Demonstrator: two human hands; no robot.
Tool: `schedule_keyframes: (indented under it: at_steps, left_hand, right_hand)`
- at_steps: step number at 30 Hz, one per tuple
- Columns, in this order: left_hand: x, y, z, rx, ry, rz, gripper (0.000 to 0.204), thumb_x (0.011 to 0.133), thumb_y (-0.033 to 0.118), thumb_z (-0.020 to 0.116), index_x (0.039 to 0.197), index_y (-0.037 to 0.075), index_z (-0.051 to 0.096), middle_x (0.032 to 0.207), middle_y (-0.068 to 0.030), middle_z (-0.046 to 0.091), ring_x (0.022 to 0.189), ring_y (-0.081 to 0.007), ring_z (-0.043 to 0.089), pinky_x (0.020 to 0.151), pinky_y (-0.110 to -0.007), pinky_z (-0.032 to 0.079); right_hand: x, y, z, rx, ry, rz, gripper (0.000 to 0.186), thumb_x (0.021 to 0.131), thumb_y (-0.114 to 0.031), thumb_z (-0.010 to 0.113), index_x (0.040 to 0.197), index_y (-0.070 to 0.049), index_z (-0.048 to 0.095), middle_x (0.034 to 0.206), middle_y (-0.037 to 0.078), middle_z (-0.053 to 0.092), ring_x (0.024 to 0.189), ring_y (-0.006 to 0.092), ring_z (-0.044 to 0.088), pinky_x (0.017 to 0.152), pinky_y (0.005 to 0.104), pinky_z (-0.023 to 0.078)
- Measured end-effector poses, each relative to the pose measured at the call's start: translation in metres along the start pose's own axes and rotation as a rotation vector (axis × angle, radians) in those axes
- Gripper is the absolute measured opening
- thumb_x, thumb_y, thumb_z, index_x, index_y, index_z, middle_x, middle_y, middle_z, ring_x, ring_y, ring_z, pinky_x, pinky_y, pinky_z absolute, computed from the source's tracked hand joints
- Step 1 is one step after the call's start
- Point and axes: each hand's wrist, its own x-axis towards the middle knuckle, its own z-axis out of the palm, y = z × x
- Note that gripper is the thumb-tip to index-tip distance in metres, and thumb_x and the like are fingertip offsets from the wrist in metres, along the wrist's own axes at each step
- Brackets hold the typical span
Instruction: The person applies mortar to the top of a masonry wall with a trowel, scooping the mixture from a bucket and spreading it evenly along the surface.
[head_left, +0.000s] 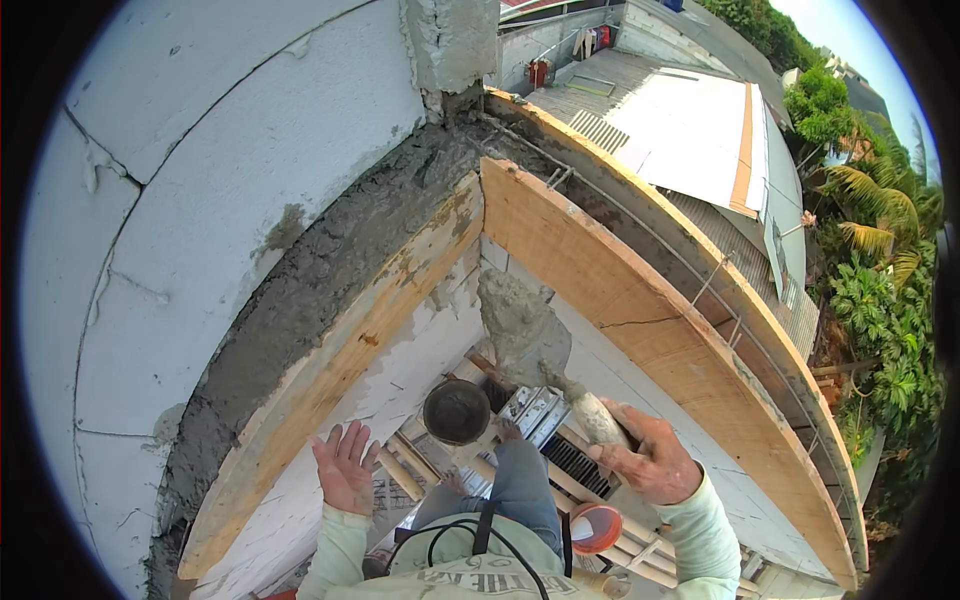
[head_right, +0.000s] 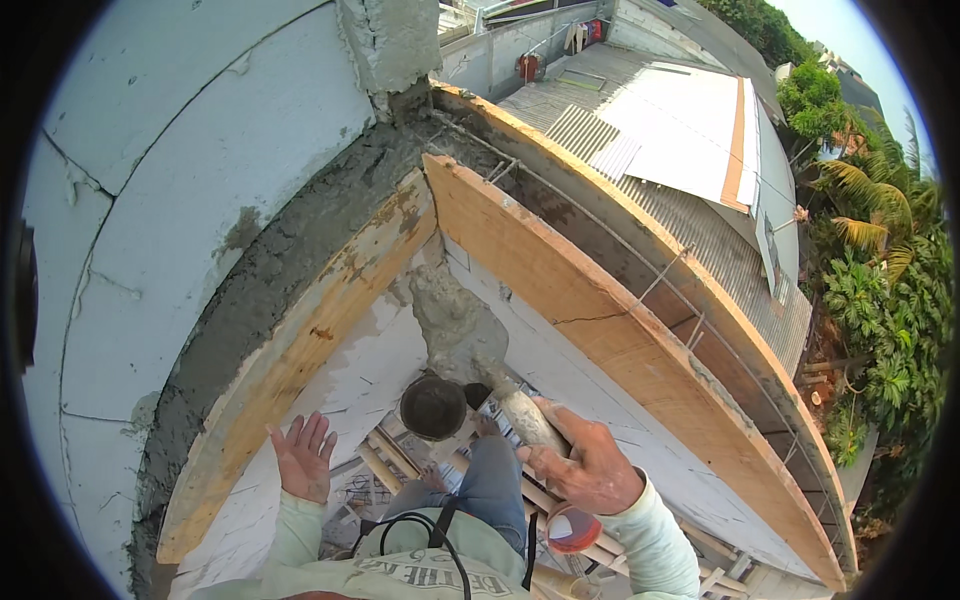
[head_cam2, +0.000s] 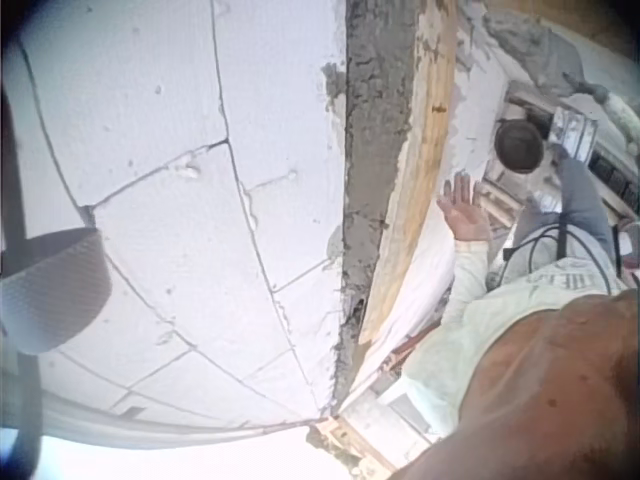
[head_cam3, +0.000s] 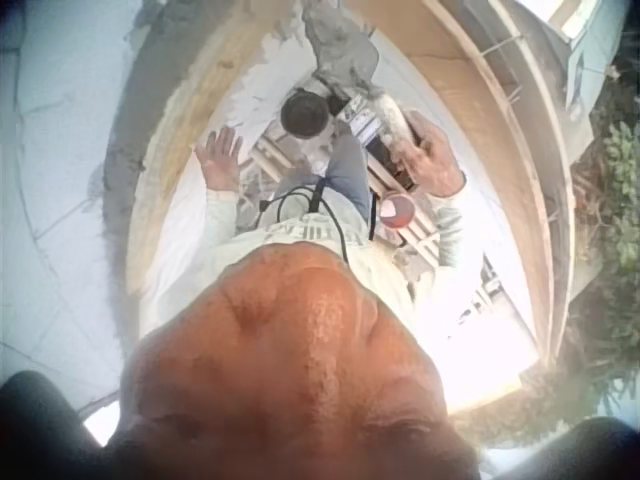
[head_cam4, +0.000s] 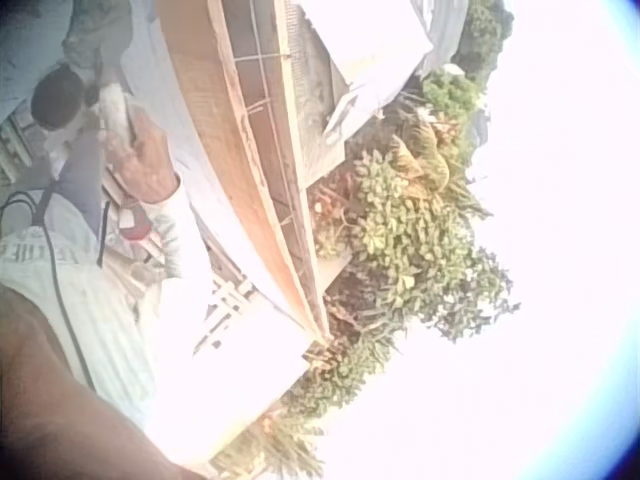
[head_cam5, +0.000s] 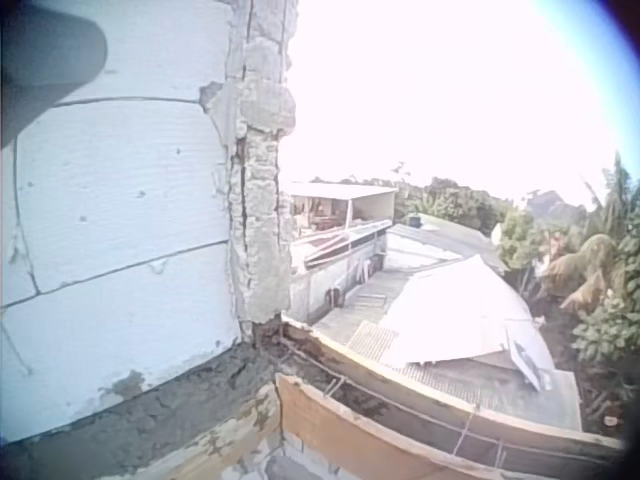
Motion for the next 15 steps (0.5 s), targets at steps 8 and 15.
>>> schedule_keyframes:
  at_steps: [8, 15]
  left_hand:
    - [0.016, 0.016, 0.029, -0.259, 0.167, 0.015, 0.113, 0.082, 0.071, 0.058, 0.149, -0.008, 0.011, 0.146, -0.0256, 0.036, 0.133, -0.0321, 0.042, 0.109, -0.044, 0.04]
    - [0.028, 0.002, 0.025, -0.337, 0.251, 0.05, 0.106, 0.084, 0.067, 0.059, 0.147, -0.008, 0.017, 0.143, -0.0238, 0.04, 0.132, -0.0307, 0.044, 0.108, -0.043, 0.041]
  right_hand:
    - [0.051, -0.121, -0.085, -0.065, 0.105, -0.114, 0.046, 0.091, -0.019, 0.064, 0.128, 0.004, 0.052, 0.074, 0.004, 0.056, 0.061, 0.0097, 0.056, 0.052, 0.0255, 0.048]
    - [0.176, -0.13, -0.081, -0.657, 0.404, -0.394, 0.038, 0.085, -0.015, 0.064, 0.116, 0.005, 0.055, 0.078, 0.021, 0.061, 0.07, 0.0324, 0.062, 0.067, 0.0406, 0.048]
